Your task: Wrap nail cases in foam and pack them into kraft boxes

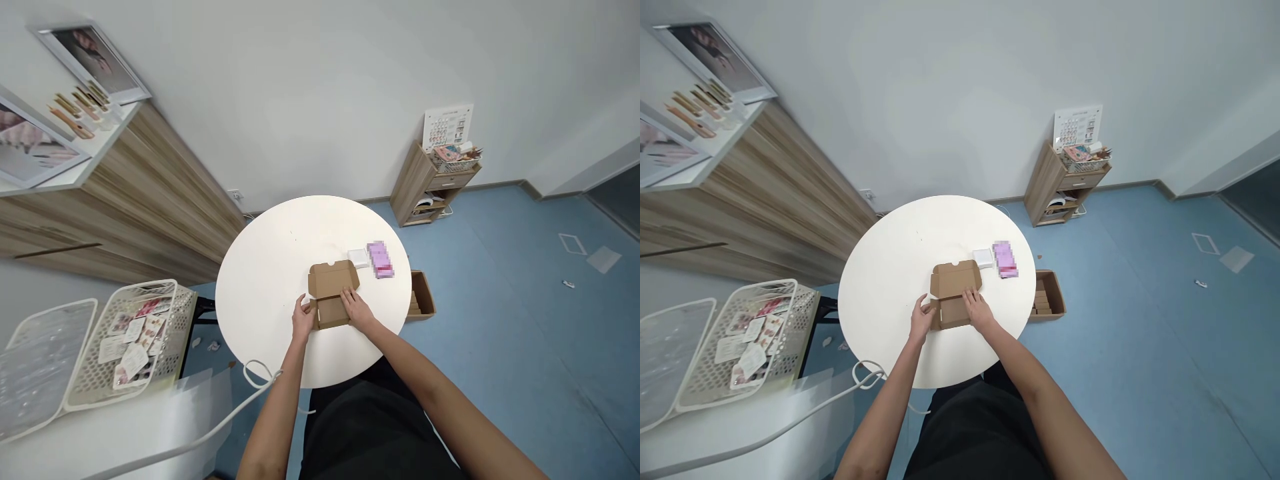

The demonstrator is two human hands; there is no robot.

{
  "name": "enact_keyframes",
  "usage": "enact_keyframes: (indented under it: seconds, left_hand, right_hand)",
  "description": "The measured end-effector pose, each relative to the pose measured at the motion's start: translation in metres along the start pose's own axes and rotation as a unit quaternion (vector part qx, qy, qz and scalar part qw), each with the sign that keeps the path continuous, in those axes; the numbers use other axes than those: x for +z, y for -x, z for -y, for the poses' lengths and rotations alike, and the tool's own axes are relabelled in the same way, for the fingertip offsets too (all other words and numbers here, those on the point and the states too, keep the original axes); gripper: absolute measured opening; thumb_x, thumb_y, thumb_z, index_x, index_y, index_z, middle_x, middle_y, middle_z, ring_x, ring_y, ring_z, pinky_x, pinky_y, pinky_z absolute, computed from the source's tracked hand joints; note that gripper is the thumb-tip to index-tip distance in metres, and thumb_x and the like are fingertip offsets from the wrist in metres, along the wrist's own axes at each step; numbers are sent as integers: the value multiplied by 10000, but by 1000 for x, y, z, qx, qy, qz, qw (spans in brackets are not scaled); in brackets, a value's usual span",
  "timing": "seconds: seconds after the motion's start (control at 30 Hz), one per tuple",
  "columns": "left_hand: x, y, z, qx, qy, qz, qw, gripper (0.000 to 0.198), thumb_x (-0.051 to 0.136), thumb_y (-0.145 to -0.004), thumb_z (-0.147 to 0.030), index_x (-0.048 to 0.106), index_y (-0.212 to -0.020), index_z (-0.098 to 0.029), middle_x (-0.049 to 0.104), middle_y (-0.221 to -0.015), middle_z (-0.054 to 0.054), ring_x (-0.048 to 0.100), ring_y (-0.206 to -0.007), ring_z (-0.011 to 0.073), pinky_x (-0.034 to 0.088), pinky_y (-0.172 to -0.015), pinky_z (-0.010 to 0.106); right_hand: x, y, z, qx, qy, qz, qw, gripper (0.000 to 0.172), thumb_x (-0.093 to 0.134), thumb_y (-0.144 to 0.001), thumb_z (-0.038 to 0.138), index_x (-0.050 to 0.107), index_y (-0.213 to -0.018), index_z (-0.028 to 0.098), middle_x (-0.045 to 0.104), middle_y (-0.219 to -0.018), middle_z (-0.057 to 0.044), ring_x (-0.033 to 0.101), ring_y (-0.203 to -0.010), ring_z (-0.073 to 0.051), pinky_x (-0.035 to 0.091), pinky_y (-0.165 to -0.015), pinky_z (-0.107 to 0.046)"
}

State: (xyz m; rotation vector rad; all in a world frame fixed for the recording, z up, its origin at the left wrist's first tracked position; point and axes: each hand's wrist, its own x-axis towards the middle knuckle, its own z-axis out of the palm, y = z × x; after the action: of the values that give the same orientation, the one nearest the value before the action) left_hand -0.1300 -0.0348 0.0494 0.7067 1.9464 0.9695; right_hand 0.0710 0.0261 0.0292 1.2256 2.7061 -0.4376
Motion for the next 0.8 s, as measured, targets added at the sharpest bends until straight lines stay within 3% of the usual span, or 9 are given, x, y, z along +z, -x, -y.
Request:
enact_keyframes:
  seconds: [0.17,0.3,0.43,0.57,0.8]
  left_hand:
    - [16,4,1,9,-1,-26,1000,427,612,-813,-157,551,-1233,-205,705,-1137,93,679,-1041,190,540,-889,323]
    - [20,11,4,34,-10,-16,999,257,597,-883,-296,607,-1116,-187,703,-1157,107,670,-1071,207,549,-886,326]
    - [21,18,7,50,16,-4,999,210,593,-888,-273,575,-1083,-197,685,-1195,107,655,-1102,195,540,-911,323]
    - [24,19,10,38,-12,3,999,321,657,-810,-182,526,-1102,-214,699,-1148,89,679,-1040,187,544,-892,329]
    - [40,12,12,32,-60,-96,993,305,667,-759,-156,556,-1033,-229,724,-1045,48,698,-955,186,534,-854,320]
  right_hand:
    - [0,1,-2,-5,17,7,1000,1074,742,-663,233,136,-1532,54,134,-1599,-187,127,-1472,-336,278,-1155,-422]
    - [5,5,-4,-28,32,1,999,1158,780,-637,292,94,-1531,29,64,-1602,-202,47,-1479,-353,234,-1172,-445]
    - [11,6,-4,-30,33,-10,999,1236,818,-613,372,69,-1527,6,14,-1596,-227,-13,-1475,-373,182,-1180,-486]
    - [12,7,-3,-32,43,-7,999,1234,822,-620,402,84,-1526,7,8,-1599,-217,-16,-1475,-373,164,-1183,-480]
    - [13,11,-2,-38,22,-16,999,1153,637,-746,636,66,-1529,12,-20,-1600,-210,-65,-1470,-377,123,-1183,-505]
